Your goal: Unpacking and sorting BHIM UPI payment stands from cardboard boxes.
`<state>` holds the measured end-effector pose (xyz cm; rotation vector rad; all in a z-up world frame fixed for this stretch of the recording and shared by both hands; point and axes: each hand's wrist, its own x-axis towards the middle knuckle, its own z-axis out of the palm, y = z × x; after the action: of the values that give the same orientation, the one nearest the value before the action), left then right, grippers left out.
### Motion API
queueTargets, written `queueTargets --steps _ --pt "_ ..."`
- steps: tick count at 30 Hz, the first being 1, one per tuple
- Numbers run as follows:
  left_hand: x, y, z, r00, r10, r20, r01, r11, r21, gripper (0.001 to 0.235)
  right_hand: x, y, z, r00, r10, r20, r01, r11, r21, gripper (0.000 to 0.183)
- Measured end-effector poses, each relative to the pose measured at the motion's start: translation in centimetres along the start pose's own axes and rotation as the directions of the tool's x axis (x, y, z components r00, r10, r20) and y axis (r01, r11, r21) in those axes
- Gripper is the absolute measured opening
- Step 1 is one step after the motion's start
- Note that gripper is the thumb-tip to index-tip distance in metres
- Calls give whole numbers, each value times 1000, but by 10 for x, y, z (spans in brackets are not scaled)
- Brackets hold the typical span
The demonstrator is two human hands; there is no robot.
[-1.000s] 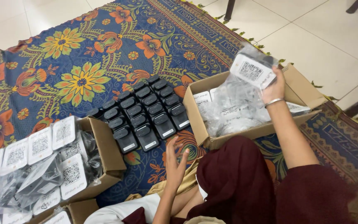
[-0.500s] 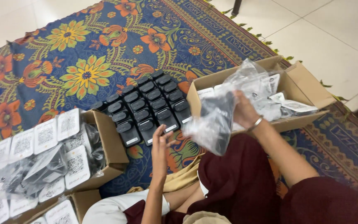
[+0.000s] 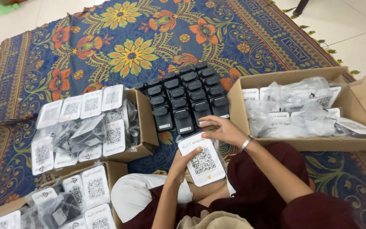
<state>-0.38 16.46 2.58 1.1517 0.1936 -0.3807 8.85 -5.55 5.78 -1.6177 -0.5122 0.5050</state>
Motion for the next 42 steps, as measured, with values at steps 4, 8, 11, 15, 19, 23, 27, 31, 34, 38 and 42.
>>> queueTargets --steps 4,8,11,15,19,23,27,31,34,38,42 --pt "13 -25 -18 996 3 -94 -37 930 -365 54 -28 -27 12 992 12 -128 20 968 249 63" --pt "10 -12 -20 962 95 -257 -248 700 -669 47 -61 3 39 924 86 -372 108 876 471 53" --pt "5 -1 -13 928 133 -348 -351 629 -694 47 -75 25 70 904 162 -396 82 842 532 50" --pt "3 -7 -11 912 159 -379 -389 627 -674 50 -68 39 95 932 227 -283 -38 836 548 45" --pt "-2 -11 -18 917 158 -367 -377 642 -667 53 -59 76 81 947 117 -298 26 899 438 30" --pt "-9 5 -37 880 175 -442 -445 631 -636 58 -61 29 70 927 -109 -358 124 992 21 14" --pt "-17 25 -45 827 238 -510 -540 588 -602 62 -74 -15 66 942 -223 -251 146 946 -291 12" --pt "-28 43 -38 792 282 -542 -592 572 -568 63 -82 -17 64 915 -227 -332 136 952 -276 13" --pt "-31 48 -32 790 313 -528 -601 569 -562 64 -81 -12 54 877 -150 -456 112 988 -109 19" --pt "-34 45 -20 816 303 -492 -560 624 -545 65 -73 -23 57 932 -131 -338 142 990 9 30" --pt "-28 33 -14 830 267 -491 -524 676 -518 64 -61 -7 78 969 -58 -240 100 981 164 28"
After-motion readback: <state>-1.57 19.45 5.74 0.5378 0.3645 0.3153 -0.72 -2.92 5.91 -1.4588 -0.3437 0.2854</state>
